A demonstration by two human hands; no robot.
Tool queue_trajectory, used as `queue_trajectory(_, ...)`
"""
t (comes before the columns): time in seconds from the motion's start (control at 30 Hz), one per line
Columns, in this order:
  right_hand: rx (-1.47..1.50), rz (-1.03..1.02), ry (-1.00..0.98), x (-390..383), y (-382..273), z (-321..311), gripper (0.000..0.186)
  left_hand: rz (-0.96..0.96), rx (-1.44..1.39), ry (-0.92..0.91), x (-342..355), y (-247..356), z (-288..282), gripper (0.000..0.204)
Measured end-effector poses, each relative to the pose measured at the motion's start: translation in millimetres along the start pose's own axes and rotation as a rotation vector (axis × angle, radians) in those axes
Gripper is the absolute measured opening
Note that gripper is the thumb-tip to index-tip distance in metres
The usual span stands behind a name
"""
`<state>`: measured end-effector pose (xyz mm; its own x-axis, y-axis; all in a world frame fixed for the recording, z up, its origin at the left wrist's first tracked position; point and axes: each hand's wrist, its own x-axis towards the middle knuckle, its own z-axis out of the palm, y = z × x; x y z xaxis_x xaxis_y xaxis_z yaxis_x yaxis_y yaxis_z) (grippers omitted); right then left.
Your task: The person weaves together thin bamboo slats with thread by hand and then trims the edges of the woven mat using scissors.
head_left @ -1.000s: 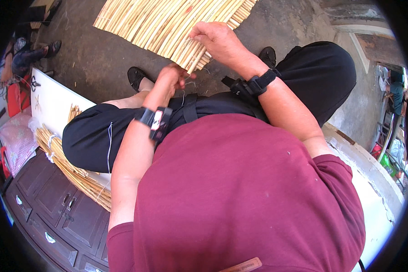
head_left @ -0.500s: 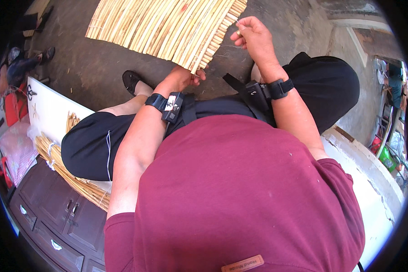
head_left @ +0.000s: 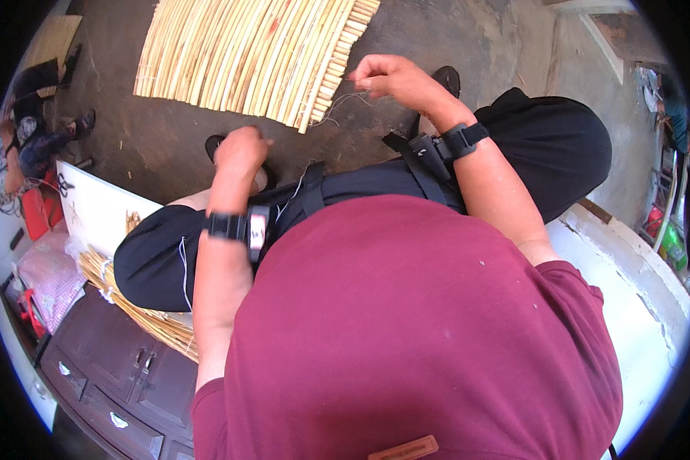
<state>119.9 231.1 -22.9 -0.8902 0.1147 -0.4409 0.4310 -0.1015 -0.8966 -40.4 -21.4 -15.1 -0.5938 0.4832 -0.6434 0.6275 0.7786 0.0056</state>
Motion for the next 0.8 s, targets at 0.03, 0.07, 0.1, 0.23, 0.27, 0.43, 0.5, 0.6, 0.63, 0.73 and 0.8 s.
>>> queue_trajectory(0.03,0.155,0.009,-0.002,-4.4,4.9,-2.9,0.008,-0.084,-0.096,0.212,-29.6,16.8,-29.1,0.024)
queue_trajectory(0.07,0.293,0.012,-0.054,0.9,6.3,6.0,0.009,0.088,-0.164,0.555,-43.7,8.5,-26.8,0.016)
queue_trajectory(0.1,0.304,0.004,-0.054,2.4,7.9,11.6,0.009,0.003,-0.134,0.422,-45.6,5.5,-28.4,0.026)
queue_trajectory(0.23,0.47,-0.024,-0.131,-0.2,4.6,17.5,0.01,0.349,0.232,0.947,-40.4,14.4,-31.9,0.052)
queue_trajectory(0.27,0.529,-0.026,-0.115,1.8,2.7,17.1,0.008,0.325,0.368,0.886,-33.2,21.6,-32.3,0.062)
queue_trajectory(0.43,0.727,-0.242,-0.148,-26.6,-54.2,16.8,0.011,0.574,0.164,1.173,-9.1,27.8,-61.2,0.048)
queue_trajectory(0.5,0.838,-0.4,-0.18,-38.1,-82.2,17.3,0.011,0.704,-0.047,1.248,-17.7,30.5,-100.3,0.035)
queue_trajectory(0.6,0.437,-0.542,-0.067,-56.2,-126.7,25.1,0.007,0.675,-0.077,1.376,-34.1,23.8,-157.3,0.028)
queue_trajectory(0.63,0.424,-0.58,-0.097,-48.7,-146.2,23.6,0.006,0.642,-0.225,1.376,-44.4,18.2,-174.6,0.028)
queue_trajectory(0.73,0.335,-0.753,0.064,-60.0,-174.1,28.2,0.001,0.544,-0.63,1.344,-66.3,15.0,-212.4,0.027)
queue_trajectory(0.8,0.046,-0.872,0.2,-68.2,-200.4,33.1,0.005,0.506,-0.833,1.375,-82.6,-0.3,-238.7,0.027)
